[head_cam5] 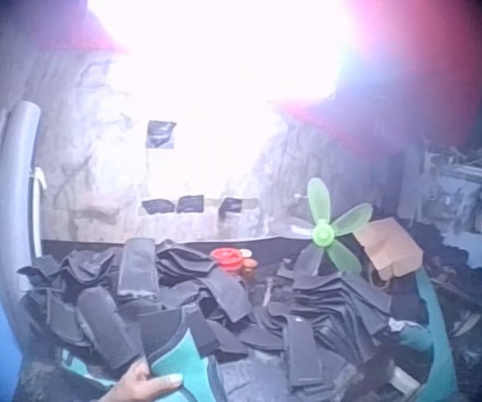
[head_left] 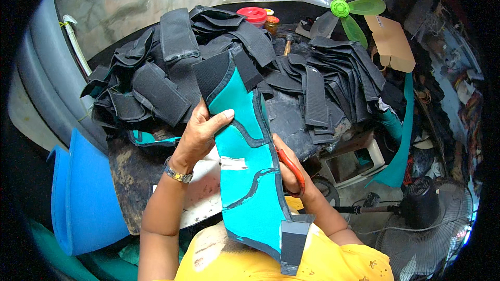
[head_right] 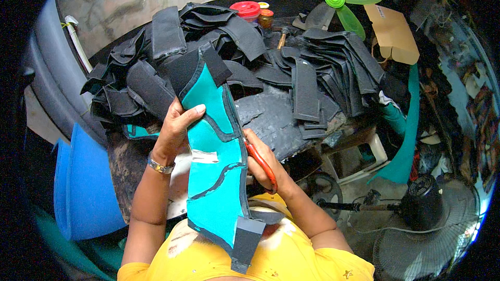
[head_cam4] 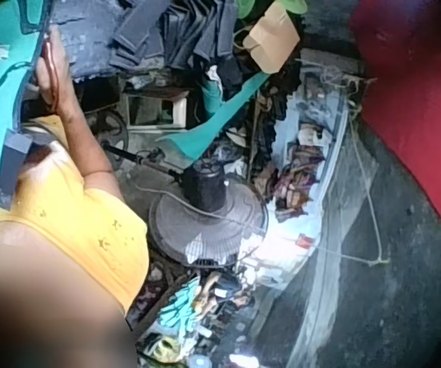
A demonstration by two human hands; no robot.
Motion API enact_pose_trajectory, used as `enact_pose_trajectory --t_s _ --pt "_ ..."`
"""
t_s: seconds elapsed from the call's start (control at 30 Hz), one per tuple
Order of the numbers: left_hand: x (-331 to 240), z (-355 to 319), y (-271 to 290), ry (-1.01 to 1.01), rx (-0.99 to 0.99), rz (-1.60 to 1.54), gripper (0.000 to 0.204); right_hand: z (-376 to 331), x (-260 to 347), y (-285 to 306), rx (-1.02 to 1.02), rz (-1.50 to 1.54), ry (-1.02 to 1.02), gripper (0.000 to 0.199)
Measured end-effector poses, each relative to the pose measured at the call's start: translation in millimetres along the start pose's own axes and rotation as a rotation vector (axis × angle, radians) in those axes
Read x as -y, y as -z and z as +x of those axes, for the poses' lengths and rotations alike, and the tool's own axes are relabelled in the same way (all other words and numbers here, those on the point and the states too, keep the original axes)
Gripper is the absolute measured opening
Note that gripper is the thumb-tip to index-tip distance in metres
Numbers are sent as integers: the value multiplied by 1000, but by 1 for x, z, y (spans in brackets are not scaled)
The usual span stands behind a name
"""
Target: The person uses red-handled scissors to trim the edges of teal foam pieces with black borders. They repeatedly pick up foam pieces, cut along the edges, and place the trimmed pieces on a growing pile on the table.
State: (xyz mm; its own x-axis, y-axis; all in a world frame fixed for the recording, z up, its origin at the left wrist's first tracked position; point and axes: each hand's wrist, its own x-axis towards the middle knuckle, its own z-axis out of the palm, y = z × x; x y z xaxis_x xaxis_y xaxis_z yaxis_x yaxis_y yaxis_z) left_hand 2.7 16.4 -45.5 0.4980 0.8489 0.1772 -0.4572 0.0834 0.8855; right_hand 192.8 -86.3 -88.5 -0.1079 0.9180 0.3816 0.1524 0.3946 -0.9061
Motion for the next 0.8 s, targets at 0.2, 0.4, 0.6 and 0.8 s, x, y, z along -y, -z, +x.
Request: enact_pose_trajectory --t_s 0.2,0.4,0.6,0.8 --pt "5 -2 -1 63 76 -98 40 -6 2 4 12 74 -1 35" --pt "1 2 3 210 -50 -199 42 -7 -1 2 19 77 12 35" --pt "6 3 -4 42 4 -114 45 -7 8 -6 -17 78 9 33" --pt "12 2 -3 98 4 -109 44 -6 12 -9 -18 50 -13 25"
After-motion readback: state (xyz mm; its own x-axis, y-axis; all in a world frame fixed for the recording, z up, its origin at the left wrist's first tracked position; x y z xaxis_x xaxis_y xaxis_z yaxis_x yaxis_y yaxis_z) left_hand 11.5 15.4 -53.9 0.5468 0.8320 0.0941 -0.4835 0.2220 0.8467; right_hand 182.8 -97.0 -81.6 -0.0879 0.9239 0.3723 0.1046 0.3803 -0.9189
